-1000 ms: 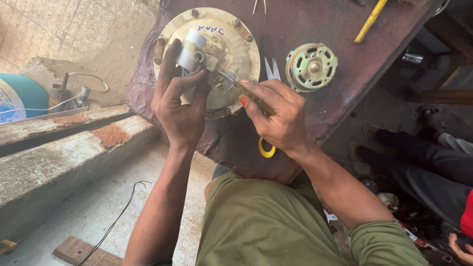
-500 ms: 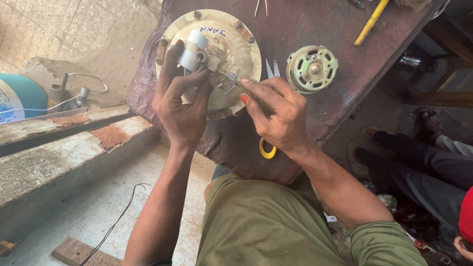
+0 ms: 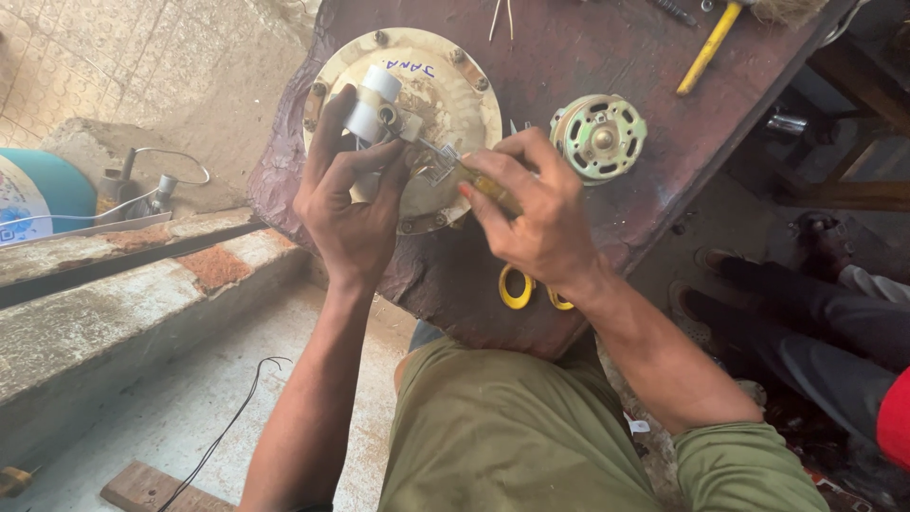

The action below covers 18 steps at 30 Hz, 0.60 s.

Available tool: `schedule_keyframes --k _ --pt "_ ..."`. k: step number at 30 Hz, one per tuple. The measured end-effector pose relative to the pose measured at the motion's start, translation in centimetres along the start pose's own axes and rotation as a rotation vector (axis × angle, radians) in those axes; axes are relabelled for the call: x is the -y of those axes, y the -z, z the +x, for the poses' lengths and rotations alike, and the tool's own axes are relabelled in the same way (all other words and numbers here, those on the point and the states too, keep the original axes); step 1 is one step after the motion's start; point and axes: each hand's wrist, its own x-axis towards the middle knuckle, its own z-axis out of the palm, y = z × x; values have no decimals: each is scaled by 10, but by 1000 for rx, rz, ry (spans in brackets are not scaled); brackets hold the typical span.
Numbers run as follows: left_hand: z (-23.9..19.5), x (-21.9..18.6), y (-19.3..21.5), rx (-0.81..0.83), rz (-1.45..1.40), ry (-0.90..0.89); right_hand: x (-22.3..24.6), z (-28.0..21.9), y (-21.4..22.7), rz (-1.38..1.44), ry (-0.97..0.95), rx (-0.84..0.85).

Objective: The person uses a hammer and metal tool to tap a motor stator, then moves to a ceiling fan base to cut and strip wires, and uses a screwdriver to adjust connections. The person handles the stator, fan base, wires, and tools throughout the sequence.

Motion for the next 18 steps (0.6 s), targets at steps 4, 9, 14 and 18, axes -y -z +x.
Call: schedule_keyframes --k 4,9,14,18 --pt "-3 1 0 0 2 4 -3 -1 -1 -207 -111 108" --pt "-2 -2 0 1 41 -29 -5 2 0 -47 -7 66" --pt "-4 0 2 1 27 -13 -2 3 1 -162 -16 45" --pt "-2 1 -1 -10 -50 48 -3 9 5 -80 3 78"
